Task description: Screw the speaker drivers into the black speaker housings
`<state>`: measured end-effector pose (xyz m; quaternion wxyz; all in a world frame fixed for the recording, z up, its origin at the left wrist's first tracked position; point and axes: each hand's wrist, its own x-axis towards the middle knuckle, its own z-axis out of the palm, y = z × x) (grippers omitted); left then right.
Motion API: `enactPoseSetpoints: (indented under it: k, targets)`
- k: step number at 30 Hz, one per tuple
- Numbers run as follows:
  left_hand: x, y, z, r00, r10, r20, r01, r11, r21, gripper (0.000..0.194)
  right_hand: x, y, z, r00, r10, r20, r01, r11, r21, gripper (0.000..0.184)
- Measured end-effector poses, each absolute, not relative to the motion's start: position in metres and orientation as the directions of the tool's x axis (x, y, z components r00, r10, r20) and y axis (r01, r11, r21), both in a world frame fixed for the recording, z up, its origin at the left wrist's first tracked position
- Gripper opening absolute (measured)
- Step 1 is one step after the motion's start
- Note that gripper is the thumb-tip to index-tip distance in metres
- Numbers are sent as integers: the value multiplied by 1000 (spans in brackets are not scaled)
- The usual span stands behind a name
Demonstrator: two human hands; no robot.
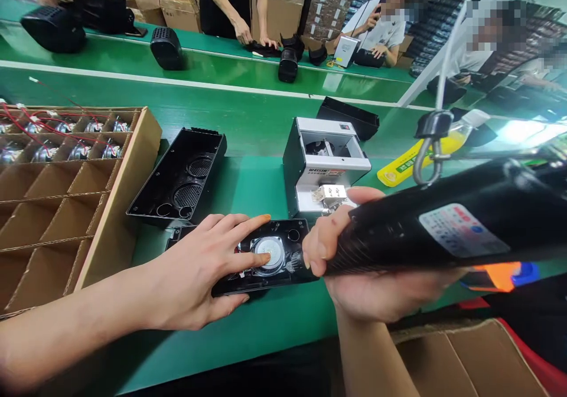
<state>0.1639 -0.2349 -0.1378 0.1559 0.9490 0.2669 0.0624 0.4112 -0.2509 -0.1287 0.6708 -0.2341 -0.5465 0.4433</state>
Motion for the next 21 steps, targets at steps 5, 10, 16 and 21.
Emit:
enactPoseSetpoints:
  k: [5,10,16,21]
  targets:
    - [165,-234,-138,849,528,28,493,-809,321,50,412,-249,-132,-5,843,539,-348,504,-791,69]
    - [166,-233,-138,851,525,21,490,-808,326,48,409,-249,-133,-11,845,534,-412,483,-773,61]
    - [166,-234,-135,853,522,-6,494,-804,330,47,399,-254,-133,12,862,508,-427,463,-776,58]
    - [166,-235,-132,849,528,-7,500,-798,337,45,389,-261,-128,67,896,440,-439,422,-793,50]
